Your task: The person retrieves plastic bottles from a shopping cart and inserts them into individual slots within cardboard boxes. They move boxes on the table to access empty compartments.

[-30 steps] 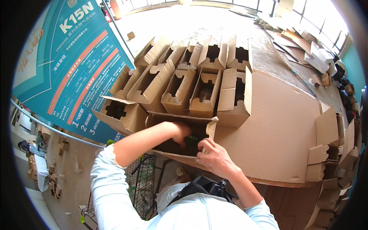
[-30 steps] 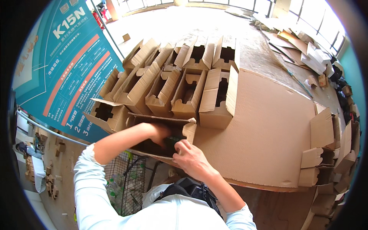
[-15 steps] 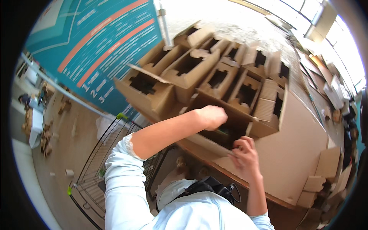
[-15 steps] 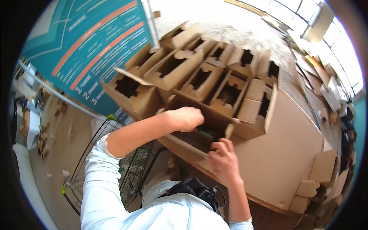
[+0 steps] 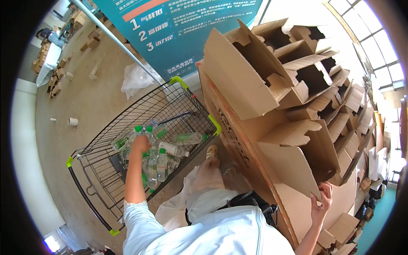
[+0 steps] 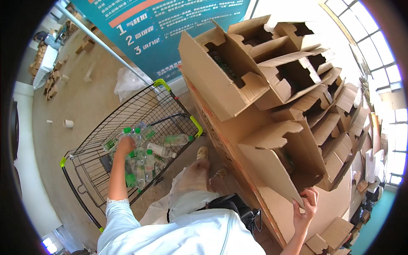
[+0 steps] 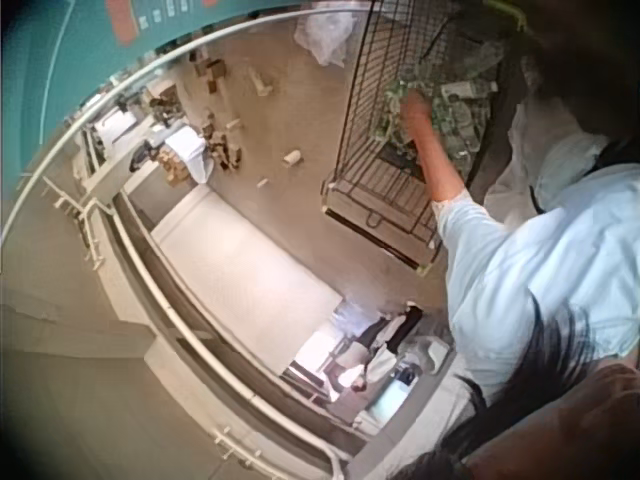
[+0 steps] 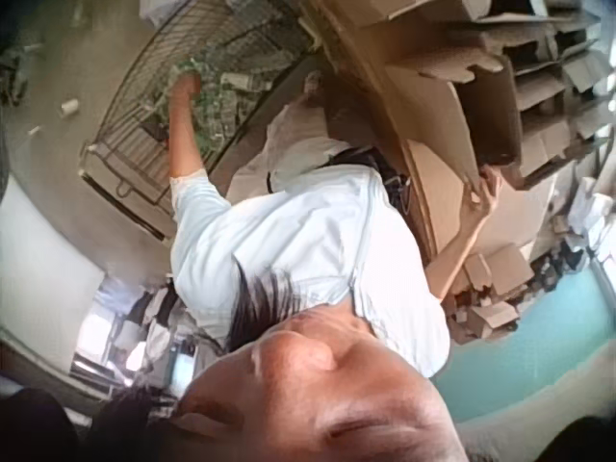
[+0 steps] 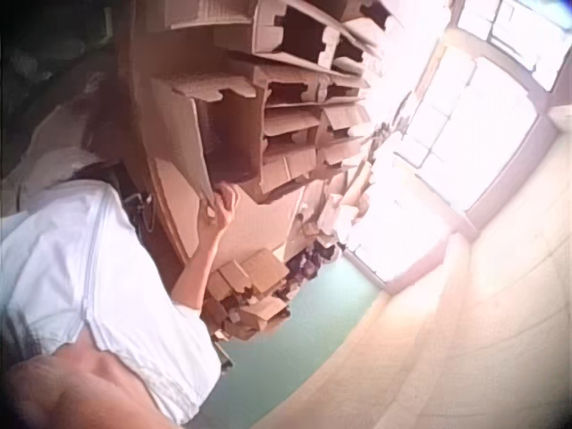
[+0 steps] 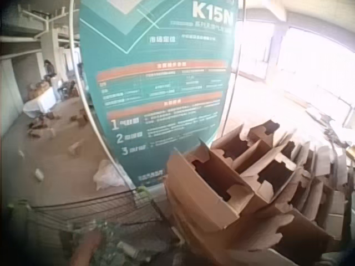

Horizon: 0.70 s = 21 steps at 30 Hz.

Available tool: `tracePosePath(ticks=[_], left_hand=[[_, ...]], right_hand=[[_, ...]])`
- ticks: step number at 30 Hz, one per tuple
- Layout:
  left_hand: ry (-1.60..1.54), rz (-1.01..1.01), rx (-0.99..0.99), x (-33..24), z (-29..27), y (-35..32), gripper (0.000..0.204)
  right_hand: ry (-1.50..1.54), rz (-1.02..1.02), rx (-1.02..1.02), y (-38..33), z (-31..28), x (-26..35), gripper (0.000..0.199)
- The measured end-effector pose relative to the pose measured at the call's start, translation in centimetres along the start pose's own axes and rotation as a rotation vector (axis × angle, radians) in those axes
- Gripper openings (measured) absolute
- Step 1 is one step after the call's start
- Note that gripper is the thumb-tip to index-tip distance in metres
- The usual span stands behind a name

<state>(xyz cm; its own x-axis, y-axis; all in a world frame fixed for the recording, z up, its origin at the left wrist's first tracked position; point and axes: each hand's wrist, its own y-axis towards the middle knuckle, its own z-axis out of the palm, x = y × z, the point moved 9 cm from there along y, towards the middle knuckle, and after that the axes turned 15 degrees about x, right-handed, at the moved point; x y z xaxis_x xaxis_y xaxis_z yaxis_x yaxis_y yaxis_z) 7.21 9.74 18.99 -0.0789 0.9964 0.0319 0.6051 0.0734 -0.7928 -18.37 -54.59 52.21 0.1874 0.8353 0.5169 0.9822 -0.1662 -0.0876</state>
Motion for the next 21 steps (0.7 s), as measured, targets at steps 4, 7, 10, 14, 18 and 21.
tracePosePath(ticks=[4,7,10,14,18,21], left_hand=[[-0.107,-0.073,0.378,0.7,11.8,2.2,0.058],[0.108,-0.043,0.530,-0.8,18.9,2.9,0.072],[-0.250,-0.205,0.191,2.2,21.6,3.8,0.084],[-0.266,-0.446,-0.007,0.5,18.3,0.8,0.088],[-0.301,-0.472,-0.062,0.1,18.2,0.9,0.082],[-0.366,-0.362,-0.137,3.8,20.5,1.6,0.084]], right_hand=[[-0.046,0.076,0.036,0.0,0.2,0.3,0.019],[-0.024,0.116,0.048,0.0,0.2,0.2,0.020],[-0.012,0.181,0.042,-0.4,0.3,-0.2,0.020],[0.004,0.186,0.011,-0.2,0.2,0.1,0.019],[0.025,0.236,0.019,0.1,-0.1,0.5,0.018],[0.006,0.172,0.006,0.2,-0.1,0.6,0.017]])
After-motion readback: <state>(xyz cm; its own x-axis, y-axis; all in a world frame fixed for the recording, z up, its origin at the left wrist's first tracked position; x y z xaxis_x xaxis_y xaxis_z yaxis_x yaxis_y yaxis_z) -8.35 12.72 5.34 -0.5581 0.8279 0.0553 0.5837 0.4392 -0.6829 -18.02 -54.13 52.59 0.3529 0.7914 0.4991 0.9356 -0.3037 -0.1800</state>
